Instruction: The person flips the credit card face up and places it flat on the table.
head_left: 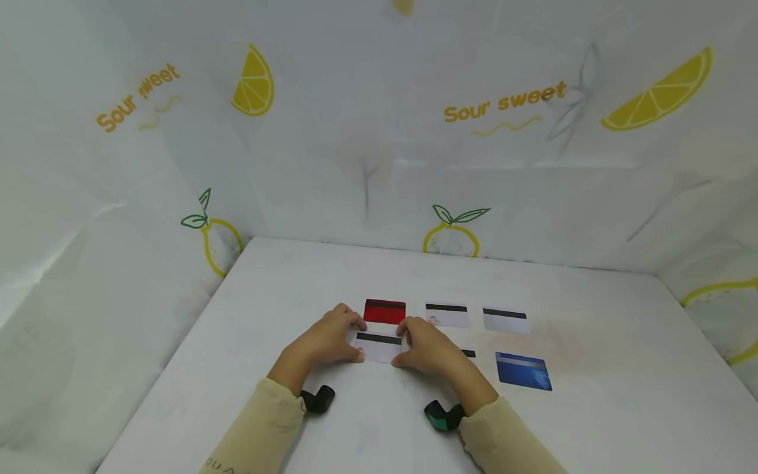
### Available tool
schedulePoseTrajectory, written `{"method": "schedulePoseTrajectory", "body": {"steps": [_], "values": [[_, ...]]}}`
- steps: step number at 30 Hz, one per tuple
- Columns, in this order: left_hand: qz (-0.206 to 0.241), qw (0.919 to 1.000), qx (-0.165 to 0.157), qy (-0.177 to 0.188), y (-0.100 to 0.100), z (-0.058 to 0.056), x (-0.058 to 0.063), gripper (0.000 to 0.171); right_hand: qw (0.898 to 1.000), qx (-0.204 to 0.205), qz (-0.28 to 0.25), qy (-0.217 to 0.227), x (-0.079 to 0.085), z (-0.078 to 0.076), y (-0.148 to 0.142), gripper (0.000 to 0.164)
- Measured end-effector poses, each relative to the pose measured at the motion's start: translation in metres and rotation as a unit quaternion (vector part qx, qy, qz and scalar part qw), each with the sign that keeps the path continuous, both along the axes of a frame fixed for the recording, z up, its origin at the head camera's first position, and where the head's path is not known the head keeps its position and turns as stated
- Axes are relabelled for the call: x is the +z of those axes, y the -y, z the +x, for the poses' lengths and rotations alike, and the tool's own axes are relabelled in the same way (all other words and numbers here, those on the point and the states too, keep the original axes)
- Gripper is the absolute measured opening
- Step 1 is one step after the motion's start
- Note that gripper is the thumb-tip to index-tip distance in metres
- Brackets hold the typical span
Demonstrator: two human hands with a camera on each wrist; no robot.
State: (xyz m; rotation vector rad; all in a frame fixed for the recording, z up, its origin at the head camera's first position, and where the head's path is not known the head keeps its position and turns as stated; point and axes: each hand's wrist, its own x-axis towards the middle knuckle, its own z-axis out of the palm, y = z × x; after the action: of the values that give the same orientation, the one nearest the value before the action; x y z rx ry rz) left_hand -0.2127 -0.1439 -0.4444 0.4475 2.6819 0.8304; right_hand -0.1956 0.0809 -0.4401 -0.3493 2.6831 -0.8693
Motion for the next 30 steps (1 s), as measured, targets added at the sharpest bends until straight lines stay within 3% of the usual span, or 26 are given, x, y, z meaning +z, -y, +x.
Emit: {"method": "schedulePoseTrajectory", "body": {"steps": [16, 24, 30], "values": [[0.017, 0.9997, -0.019, -0.008, -0.0024, 0.0003, 0.0006, 0.042, 0.998, 0.003, -0.066, 0.001, 0.0013, 0.0027, 0.0006, 0.059], [0.004, 0.9996, -0.024, -0.017, -0.0025, 0.0012, 0.0021, 0.042, 0.999, 0.035, -0.022, -0.024, 0.0002, 0.0028, 0.0032, 0.064], [-0.008, 0.9986, -0.044, -0.027, -0.0007, 0.0014, -0.0006, 0.048, 0.999, 0.023, 0.008, -0.041, 0.0007, 0.0047, 0.0033, 0.056]]}}
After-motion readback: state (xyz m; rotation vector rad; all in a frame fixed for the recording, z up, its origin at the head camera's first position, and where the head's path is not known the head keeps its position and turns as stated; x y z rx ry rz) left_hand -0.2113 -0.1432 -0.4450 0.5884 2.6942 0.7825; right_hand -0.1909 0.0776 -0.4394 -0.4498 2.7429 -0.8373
